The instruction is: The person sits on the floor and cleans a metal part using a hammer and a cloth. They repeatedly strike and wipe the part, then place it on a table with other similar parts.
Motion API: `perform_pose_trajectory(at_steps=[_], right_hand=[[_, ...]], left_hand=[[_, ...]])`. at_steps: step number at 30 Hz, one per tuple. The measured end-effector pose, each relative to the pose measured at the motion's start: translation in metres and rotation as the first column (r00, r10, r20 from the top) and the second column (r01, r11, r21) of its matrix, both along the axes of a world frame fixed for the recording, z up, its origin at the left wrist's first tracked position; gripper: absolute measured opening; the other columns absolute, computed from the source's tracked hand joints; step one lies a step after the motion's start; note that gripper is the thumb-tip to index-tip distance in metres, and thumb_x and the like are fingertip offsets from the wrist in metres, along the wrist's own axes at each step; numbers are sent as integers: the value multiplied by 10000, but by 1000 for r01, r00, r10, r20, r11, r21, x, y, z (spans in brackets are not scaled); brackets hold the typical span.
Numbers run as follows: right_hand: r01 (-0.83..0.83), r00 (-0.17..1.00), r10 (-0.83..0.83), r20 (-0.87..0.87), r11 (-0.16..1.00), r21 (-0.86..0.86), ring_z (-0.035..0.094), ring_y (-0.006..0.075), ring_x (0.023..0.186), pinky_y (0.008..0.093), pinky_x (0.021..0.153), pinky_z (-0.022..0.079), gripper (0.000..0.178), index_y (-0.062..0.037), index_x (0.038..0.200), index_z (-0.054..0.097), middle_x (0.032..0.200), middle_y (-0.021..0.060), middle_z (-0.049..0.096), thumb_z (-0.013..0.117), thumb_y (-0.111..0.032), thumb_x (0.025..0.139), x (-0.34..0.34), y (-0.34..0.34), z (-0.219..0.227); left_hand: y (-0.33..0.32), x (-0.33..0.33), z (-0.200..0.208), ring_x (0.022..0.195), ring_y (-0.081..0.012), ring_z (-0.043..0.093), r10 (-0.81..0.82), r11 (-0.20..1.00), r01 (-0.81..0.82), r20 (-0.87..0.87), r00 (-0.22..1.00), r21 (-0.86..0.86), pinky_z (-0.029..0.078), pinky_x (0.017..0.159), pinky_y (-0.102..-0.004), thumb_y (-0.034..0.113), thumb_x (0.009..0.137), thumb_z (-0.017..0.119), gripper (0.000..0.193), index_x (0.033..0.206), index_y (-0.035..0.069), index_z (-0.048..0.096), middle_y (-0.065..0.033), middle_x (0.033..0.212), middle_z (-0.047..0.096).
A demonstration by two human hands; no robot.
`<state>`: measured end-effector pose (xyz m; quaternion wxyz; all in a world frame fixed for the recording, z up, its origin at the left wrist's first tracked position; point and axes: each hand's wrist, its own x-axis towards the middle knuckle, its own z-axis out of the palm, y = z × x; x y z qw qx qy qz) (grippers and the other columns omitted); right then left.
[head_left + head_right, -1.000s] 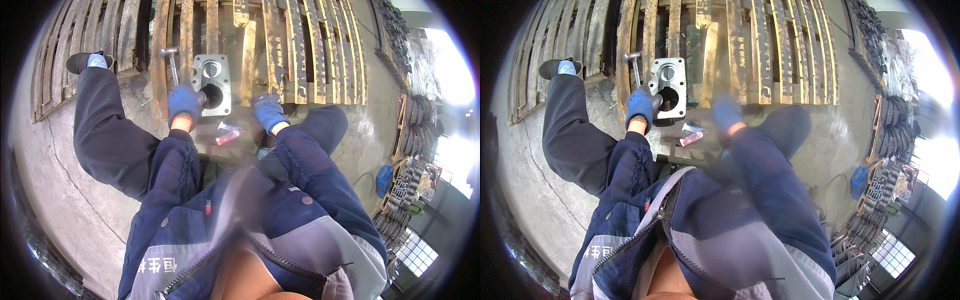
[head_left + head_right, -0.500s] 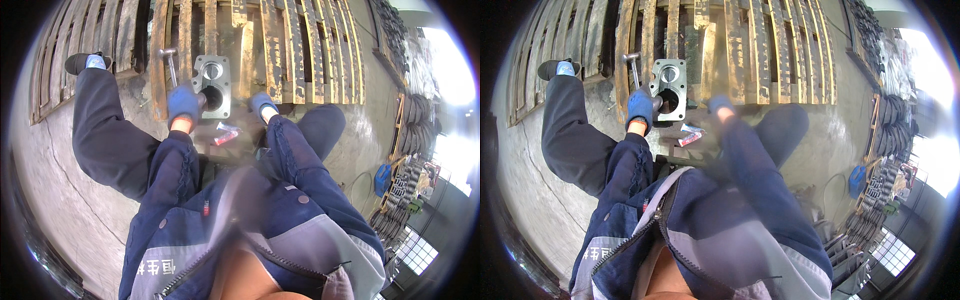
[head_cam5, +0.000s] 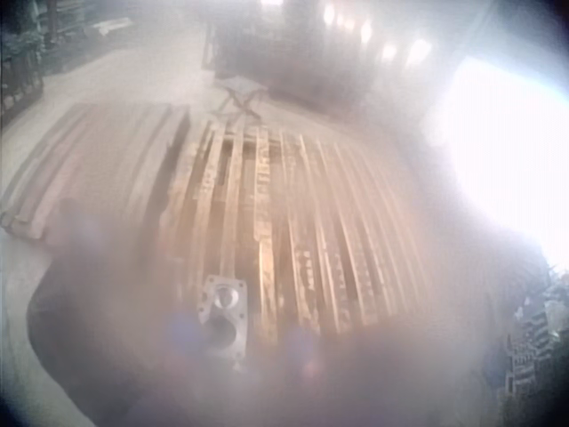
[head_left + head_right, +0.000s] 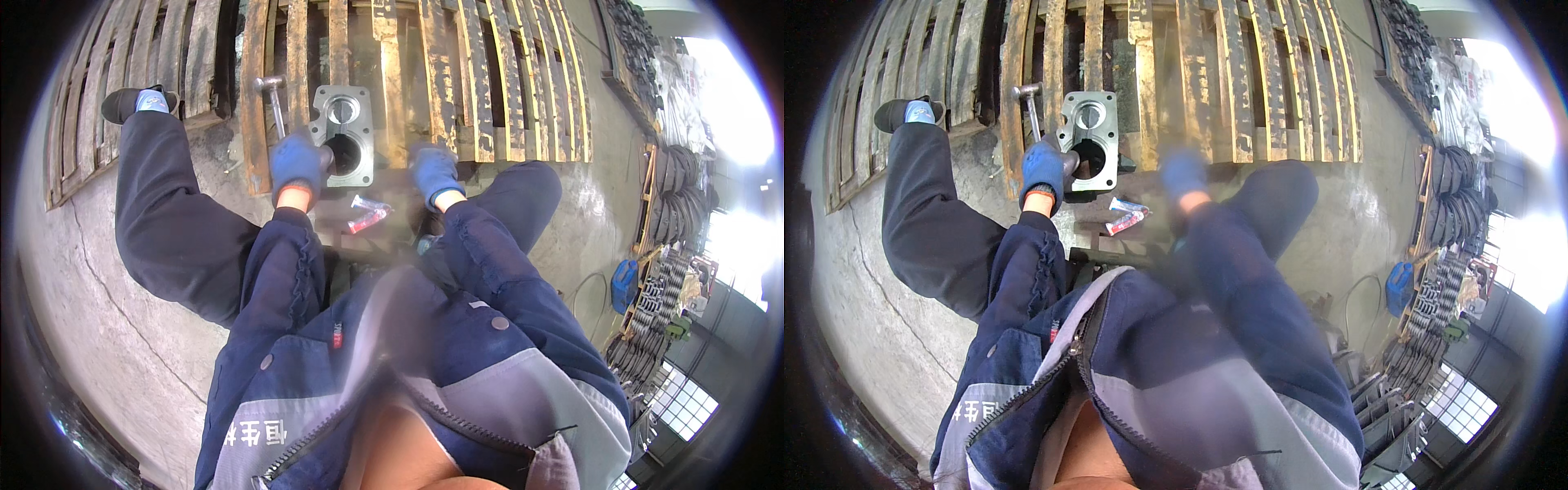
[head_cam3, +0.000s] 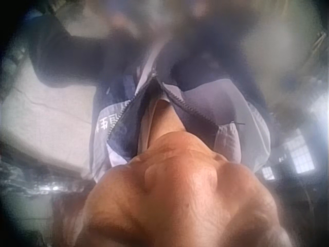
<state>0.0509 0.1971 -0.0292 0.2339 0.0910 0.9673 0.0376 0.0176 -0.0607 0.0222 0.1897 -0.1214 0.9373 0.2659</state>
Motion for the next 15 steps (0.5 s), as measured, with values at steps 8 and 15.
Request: perform_pose_trajectory(at_steps=[8, 15], right_hand=[[-412, 902, 381, 201, 899, 145, 712, 279, 952, 460, 781, 552, 225, -76, 1041, 748, 1027, 117, 734, 598, -126, 881, 44, -14, -23], [-318, 934, 311, 176, 948, 18, 726, 284, 890, 451, 655, 491, 297, -127, 1118, 691, 1016, 143, 731, 654, -188, 830, 55, -25, -20]], left_hand=[[0, 2, -3, 950, -415, 669, 3, 1000, -4, -36, 999, -7, 524, 865, -449, 238, 736, 664, 339, 969, -6, 698, -261, 957, 692], [1, 4, 7, 958, -422, 664, -27, 1000, 27, -2, 1000, 7, 529, 850, -456, 219, 720, 670, 343, 974, -11, 692, -267, 958, 689]])
